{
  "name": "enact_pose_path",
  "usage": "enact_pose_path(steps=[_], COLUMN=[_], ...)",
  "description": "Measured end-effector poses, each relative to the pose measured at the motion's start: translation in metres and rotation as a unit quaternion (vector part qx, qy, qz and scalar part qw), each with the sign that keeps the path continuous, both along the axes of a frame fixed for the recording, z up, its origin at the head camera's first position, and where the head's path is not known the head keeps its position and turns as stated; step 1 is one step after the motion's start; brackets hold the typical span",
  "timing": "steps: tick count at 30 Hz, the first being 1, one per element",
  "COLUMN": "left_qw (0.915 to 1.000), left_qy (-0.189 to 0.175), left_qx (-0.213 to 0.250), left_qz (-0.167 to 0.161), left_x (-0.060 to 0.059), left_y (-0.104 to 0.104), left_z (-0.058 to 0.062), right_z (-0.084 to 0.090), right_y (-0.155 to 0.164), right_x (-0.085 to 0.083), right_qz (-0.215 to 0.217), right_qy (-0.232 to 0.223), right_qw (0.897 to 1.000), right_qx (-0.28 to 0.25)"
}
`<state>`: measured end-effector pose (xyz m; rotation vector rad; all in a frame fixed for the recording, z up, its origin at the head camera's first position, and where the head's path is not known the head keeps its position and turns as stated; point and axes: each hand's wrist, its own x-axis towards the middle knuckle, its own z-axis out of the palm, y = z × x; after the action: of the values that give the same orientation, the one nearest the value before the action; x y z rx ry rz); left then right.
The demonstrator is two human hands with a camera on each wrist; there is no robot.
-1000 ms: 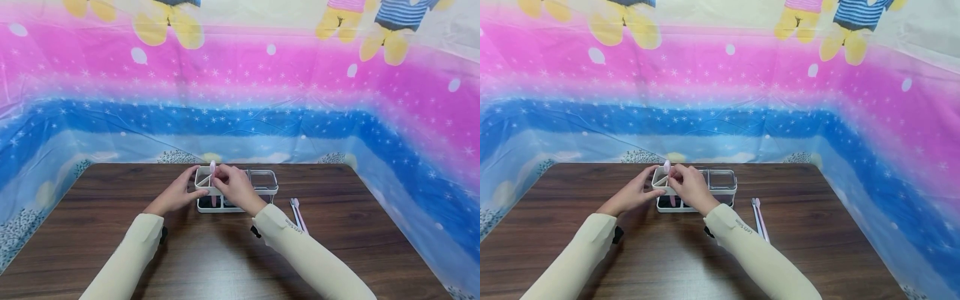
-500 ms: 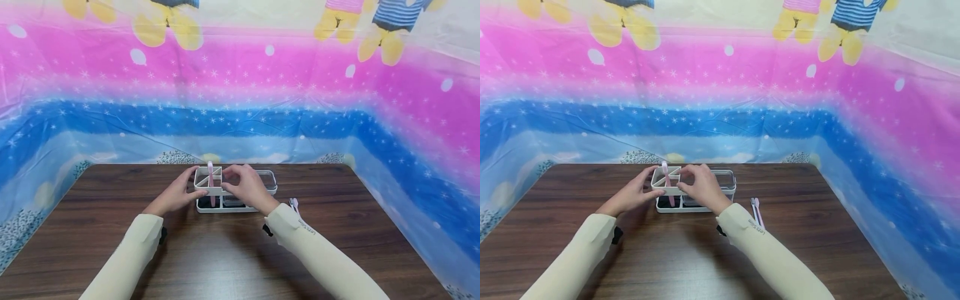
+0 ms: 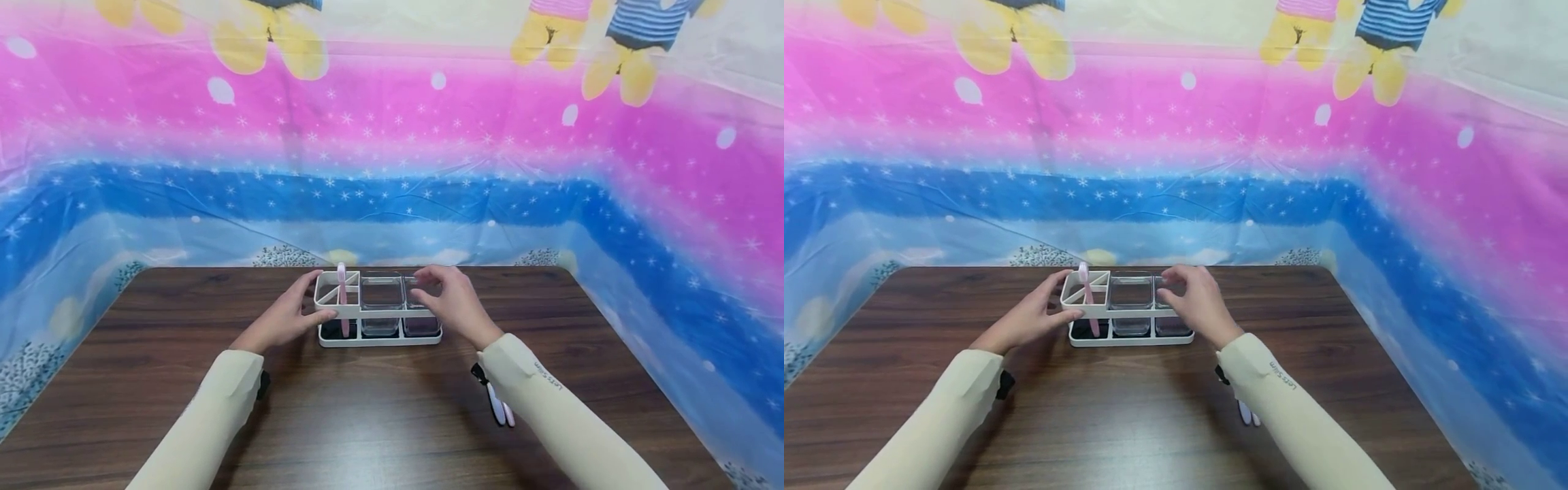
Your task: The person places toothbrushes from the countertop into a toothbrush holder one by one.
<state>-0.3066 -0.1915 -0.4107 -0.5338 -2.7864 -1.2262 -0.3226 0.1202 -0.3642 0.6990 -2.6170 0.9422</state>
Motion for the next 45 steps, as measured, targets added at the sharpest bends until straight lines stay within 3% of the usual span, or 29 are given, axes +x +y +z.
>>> enact_pose_path(steps=[13,25,33,39,45], left_qw=[1.0,1.0,1.0,1.0,1.0], left_qy=[0.002,0.005,0.0,-0.004,-0.004], left_qx=[0.0,0.005,0.003,0.0,-0.002], left_qz=[0.003,0.006,0.003,0.005,0.004], left_x=[0.0,0.001,0.0,0.0,-0.001], left_y=[-0.001,0.0,0.0,-0.001,-0.002], left_z=[-0.005,-0.005,-0.005,-0.006,-0.006], right_z=[-0.012,-0.049,-0.063,-0.067,-0.071], right_y=[0.061,0.101,0.114,0.113,0.113], right_x=[0.01,0.023,0.024,0.026,0.025], right_qz=[-0.057,-0.109,-0.114,-0.126,-0.119], right_qy=[-0.002,-0.089,-0.175,-0.193,-0.193], right_qw=[0.998,0.99,0.975,0.967,0.966], right_qx=[-0.013,0.006,0.071,0.11,0.124])
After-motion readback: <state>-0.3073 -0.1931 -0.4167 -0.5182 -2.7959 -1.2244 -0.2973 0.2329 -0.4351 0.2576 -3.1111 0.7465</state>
